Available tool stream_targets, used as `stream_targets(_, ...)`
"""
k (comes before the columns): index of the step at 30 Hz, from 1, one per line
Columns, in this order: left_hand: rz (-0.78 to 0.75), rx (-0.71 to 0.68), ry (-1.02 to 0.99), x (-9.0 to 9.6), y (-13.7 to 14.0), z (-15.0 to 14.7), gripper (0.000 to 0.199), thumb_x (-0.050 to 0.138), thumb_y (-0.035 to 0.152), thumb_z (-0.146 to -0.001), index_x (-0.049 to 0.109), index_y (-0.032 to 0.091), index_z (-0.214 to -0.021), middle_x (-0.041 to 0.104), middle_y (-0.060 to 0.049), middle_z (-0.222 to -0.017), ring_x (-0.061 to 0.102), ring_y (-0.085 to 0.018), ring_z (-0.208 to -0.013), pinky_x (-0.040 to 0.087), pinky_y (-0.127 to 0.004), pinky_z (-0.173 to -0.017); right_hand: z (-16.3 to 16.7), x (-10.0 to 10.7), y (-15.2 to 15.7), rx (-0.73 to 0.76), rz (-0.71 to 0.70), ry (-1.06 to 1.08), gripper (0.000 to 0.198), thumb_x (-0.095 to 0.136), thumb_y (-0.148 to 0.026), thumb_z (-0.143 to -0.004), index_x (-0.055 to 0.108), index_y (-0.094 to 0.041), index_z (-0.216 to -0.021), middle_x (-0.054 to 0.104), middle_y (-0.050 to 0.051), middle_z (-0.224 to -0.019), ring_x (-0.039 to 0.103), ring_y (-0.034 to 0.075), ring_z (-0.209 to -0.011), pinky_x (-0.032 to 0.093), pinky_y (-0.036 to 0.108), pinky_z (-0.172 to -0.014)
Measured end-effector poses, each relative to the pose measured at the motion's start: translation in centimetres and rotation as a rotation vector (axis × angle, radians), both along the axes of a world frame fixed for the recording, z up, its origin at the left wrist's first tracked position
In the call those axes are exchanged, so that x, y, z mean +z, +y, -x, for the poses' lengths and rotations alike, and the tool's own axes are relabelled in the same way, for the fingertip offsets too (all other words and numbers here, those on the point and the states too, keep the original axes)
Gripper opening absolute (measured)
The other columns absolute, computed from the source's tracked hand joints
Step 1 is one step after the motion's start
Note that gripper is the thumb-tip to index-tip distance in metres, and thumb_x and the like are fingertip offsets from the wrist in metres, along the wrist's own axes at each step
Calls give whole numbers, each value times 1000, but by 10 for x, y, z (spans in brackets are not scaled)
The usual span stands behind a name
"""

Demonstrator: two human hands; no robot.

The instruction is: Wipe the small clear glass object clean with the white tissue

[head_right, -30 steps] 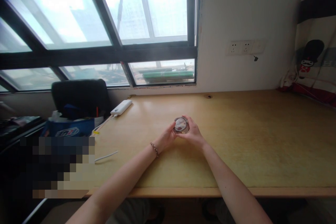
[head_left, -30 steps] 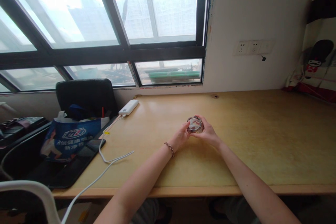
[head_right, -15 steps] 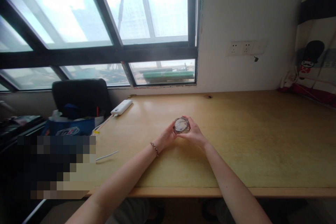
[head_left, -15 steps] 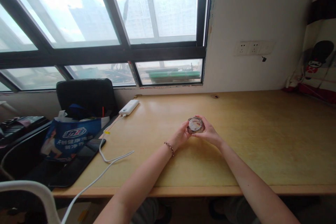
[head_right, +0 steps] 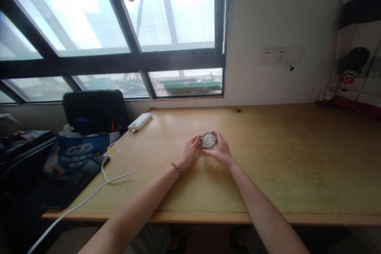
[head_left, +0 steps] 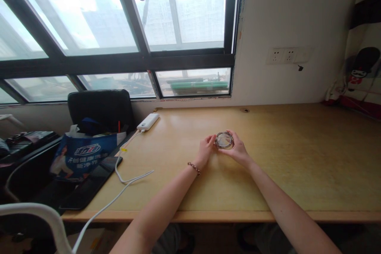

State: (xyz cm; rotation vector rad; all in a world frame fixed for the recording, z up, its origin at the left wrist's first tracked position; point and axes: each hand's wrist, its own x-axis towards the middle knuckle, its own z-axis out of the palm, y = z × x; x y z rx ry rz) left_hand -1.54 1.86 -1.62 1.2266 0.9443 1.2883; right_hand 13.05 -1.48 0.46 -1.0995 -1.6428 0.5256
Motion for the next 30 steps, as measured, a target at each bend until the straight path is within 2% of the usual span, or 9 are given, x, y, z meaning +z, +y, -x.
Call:
stream_targets(2,-26,56,-77,2,-1,0,32,53,42,-73,63,13,-84,65,-7,-83,59,-17,-76,45,-28,-69,0,-1,1,-37,0,26,80,73,-36,-49,36,-18,-118,51,11,-112,53,23,-99,44,37,-85)
stream_targets(5,-69,7,-172,7,-7,-1,29,52,37,-75,63,15,-91,63,-9,-97,57,-20,-92,43,-34,-81,0,-3,3,-76,23,56,83,73,-38,-48,33,-18,-119,53,12,-110,56,22,-93,46,36,-80)
stream_targets(7,-153,-37,-130,13,-12,0,27,52,34,-75,63,17,-94,61,-9,-104,53,-22,-100,39,-37,-88,0,-4,4,-89,36,63,83,72,-39,-48,33,-18,-118,54,11,-109,57,22,-91,47,36,-78)
stream_targets(10,-319,-34,-9,23,-20,2,26,52,29,-77,63,20,-98,58,-7,-111,47,-22,-109,32,-38,-96,0,-4,4,-105,47,60,82,71,-40,-48,33,-19,-118,55,11,-108,58,22,-91,47,36,-77)
stream_targets(14,-440,-61,59,31,-28,4,26,48,27,-80,61,22,-102,56,-6,-114,44,-22,-112,27,-40,-100,0,-2,3,-109,40,47,82,71,-40,-49,33,-18,-118,55,11,-107,58,22,-90,48,36,-76)
stream_targets(19,-424,-38,62,29,-27,2,24,52,25,-77,62,22,-99,56,-6,-114,44,-22,-113,26,-40,-101,0,1,0,-102,0,33,79,70,-39,-49,35,-18,-117,56,10,-105,58,22,-89,48,36,-77)
stream_targets(25,-307,35,34,18,-13,2,28,55,21,-72,62,20,-99,54,-5,-117,47,-21,-110,33,-38,-97,2,6,-5,-92,-68,11,78,71,-39,-50,35,-18,-116,54,10,-107,56,22,-95,46,37,-82)
stream_targets(30,-345,28,85,12,-8,3,26,55,22,-72,64,21,-97,60,-6,-107,52,-21,-104,35,-38,-94,2,8,-7,-80,-72,12,77,71,-37,-51,35,-19,-117,53,10,-108,55,22,-96,46,37,-83)
